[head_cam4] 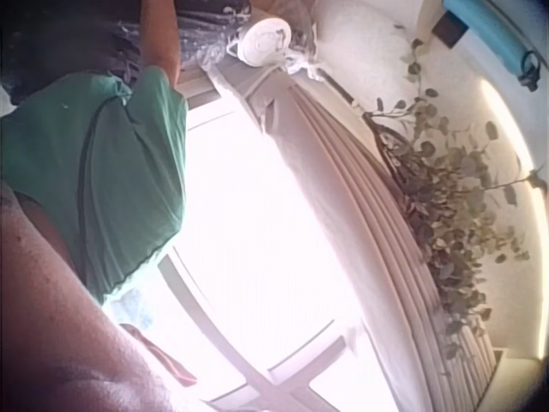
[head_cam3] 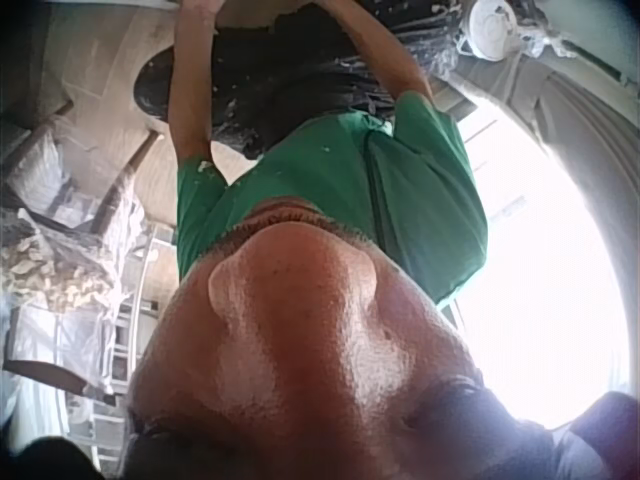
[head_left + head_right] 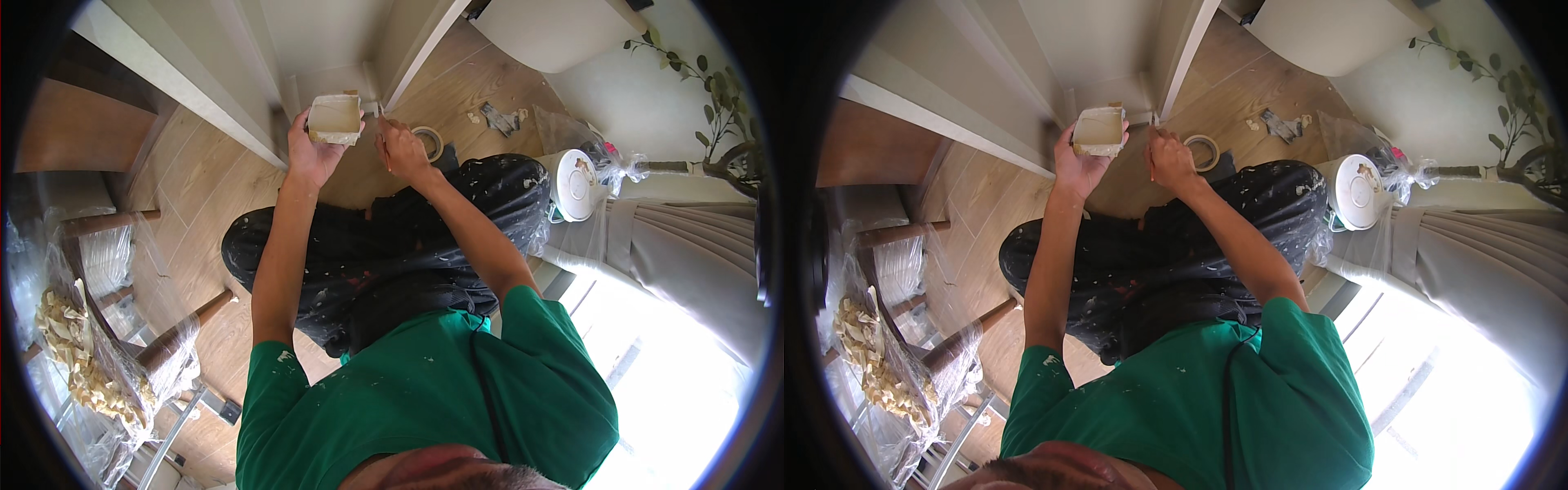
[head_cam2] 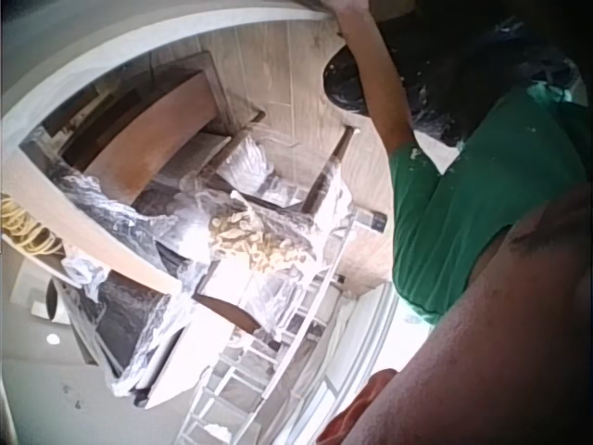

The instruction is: The person paints the interior edge of a small wooden shelf unit using a thin brush and then applies masking tape to the corners and edges of the unit by hand.

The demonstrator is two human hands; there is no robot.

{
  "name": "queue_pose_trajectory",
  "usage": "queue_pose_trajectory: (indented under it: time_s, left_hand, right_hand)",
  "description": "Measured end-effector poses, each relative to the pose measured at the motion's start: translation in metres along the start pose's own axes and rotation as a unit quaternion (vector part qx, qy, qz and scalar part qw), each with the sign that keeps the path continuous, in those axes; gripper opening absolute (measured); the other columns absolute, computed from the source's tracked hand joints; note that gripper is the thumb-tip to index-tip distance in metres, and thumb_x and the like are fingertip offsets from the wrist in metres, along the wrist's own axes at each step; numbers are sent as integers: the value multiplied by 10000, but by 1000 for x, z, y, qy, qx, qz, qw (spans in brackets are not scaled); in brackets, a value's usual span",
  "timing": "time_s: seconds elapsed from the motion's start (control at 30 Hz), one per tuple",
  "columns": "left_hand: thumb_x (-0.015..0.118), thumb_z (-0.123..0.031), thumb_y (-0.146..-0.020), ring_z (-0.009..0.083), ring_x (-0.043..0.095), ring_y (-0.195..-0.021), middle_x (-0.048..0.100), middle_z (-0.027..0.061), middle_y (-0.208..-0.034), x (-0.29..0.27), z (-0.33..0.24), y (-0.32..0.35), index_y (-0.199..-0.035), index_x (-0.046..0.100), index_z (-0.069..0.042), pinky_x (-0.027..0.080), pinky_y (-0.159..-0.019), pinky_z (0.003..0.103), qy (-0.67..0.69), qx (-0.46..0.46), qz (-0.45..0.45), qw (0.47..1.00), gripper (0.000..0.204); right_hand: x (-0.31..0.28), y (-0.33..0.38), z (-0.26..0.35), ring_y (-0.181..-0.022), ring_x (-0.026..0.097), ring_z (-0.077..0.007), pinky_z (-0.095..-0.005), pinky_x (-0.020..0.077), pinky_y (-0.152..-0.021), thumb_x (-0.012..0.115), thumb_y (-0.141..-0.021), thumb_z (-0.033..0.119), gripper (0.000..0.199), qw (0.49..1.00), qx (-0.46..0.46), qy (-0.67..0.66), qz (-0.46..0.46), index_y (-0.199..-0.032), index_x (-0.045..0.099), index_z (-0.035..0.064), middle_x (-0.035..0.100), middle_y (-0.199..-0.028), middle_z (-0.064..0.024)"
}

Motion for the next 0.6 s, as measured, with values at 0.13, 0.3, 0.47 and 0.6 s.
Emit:
queue_pose_trajectory:
  time_s: [0.13,0.3,0.47,0.6]
  left_hand:
    - [324,-321,-1043,436,595,-1228,588,253,-1348,0,0,0,-1381,486,83,488,-1084,535,0,1,4,1000,551]
    - [325,-318,-1039,430,589,-1236,587,253,-1350,0,0,1,-1381,486,82,486,-1085,531,5,0,-5,1000,550]
    - [358,-292,-1040,469,565,-1256,570,265,-1370,-3,0,-1,-1383,488,87,483,-1077,551,23,-1,12,1000,528]
    - [328,-311,-1041,439,578,-1248,576,254,-1366,0,0,0,-1386,483,84,484,-1085,534,0,2,8,1000,547]
  right_hand:
    - [-3,3,4,-940,638,-472,-548,531,-770,620,-926,121,373,1000,-13,-4,-23,-1249,538,-48,634,-1011,-269]
    - [-3,9,8,-1062,628,-457,-535,554,-849,692,-818,83,471,998,41,3,39,-1241,531,-44,643,-1095,-249]
    - [-5,11,12,-1058,631,-441,-519,556,-845,664,-855,96,434,1000,26,-1,10,-1240,527,-50,643,-1090,-246]
    - [-2,5,10,-1036,639,-435,-504,558,-846,634,-894,118,375,1000,20,-1,4,-1212,530,-50,646,-1084,-245]
Point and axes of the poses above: each hand's wrist, its own y-axis away from the middle knuckle, its own x-axis out of the palm, z = x × y, the point moved 7 cm from there along -y, towards the middle knuckle
